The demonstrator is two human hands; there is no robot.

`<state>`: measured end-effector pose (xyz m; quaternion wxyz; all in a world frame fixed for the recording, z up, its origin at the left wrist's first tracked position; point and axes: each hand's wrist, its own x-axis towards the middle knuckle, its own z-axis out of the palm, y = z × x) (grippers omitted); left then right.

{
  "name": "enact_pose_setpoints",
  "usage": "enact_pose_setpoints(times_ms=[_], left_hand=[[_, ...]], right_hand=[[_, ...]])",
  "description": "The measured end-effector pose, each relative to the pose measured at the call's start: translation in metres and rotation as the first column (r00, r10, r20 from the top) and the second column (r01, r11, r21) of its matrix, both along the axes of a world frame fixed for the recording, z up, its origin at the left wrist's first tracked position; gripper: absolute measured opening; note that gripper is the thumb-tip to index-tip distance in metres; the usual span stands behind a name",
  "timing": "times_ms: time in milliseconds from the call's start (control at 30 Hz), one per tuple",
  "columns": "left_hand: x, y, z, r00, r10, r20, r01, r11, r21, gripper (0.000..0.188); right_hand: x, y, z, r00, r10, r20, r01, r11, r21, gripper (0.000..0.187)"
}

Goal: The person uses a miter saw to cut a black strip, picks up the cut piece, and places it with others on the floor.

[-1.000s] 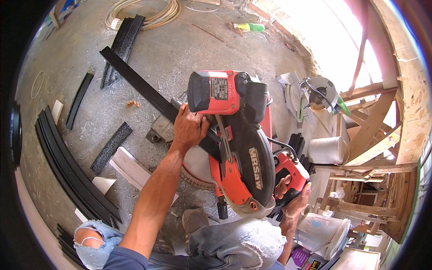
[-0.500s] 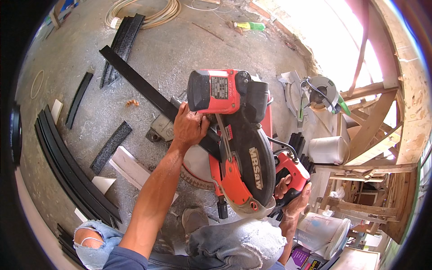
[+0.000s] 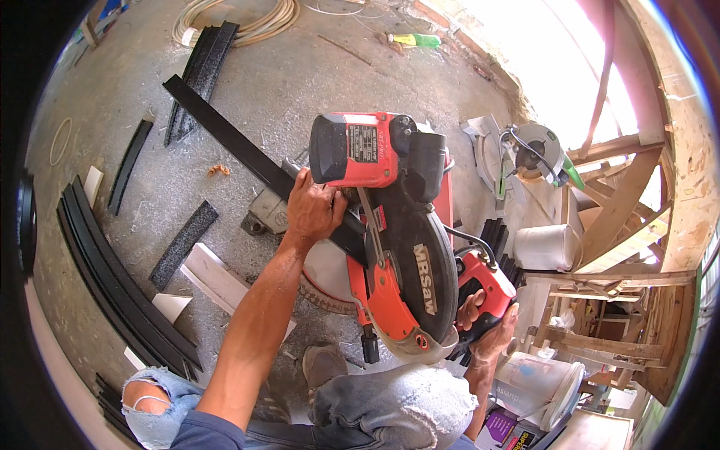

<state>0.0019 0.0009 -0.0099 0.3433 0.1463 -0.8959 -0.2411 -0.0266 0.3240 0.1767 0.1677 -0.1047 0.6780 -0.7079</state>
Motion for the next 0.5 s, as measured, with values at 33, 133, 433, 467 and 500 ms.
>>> enact_pose_setpoints(times_ms=[33,133,433,467,500], left_hand=[[-0.0007,0.0009,0.0009,1.000,-0.001,-0.006,0.001,1.000,0.004,0.025],[-0.0002,0.0011,0.0024,1.000,0.003,0.007,-0.003,1.000,0.001,0.025],[0.0006,-0.0007,0.0027,1.000,0.002,-0.010,-0.002,1.000,0.004,0.024],[0.0005,-0.0009,0.0023,1.000,0.004,-0.007,-0.004,1.000,0.000,0.024],[0.0006,-0.0006,0.0020,1.000,0.003,-0.007,-0.003,1.000,0.001,0.024]], right_hand=[[-0.0011,0.0027,-0.0013,1.000,0.012,-0.002,-0.012,1.000,-0.001,0.067],[-0.0039,0.0093,-0.0058,0.999,0.051,-0.003,-0.051,0.999,-0.010,0.068],[-0.0053,0.0095,-0.0057,0.998,0.067,0.022,-0.066,0.997,-0.039,0.070],[-0.0053,0.0099,-0.0058,0.998,0.066,0.022,-0.065,0.997,-0.038,0.070],[-0.0055,0.0104,-0.0059,0.997,0.075,0.010,-0.075,0.997,-0.029,0.069]])
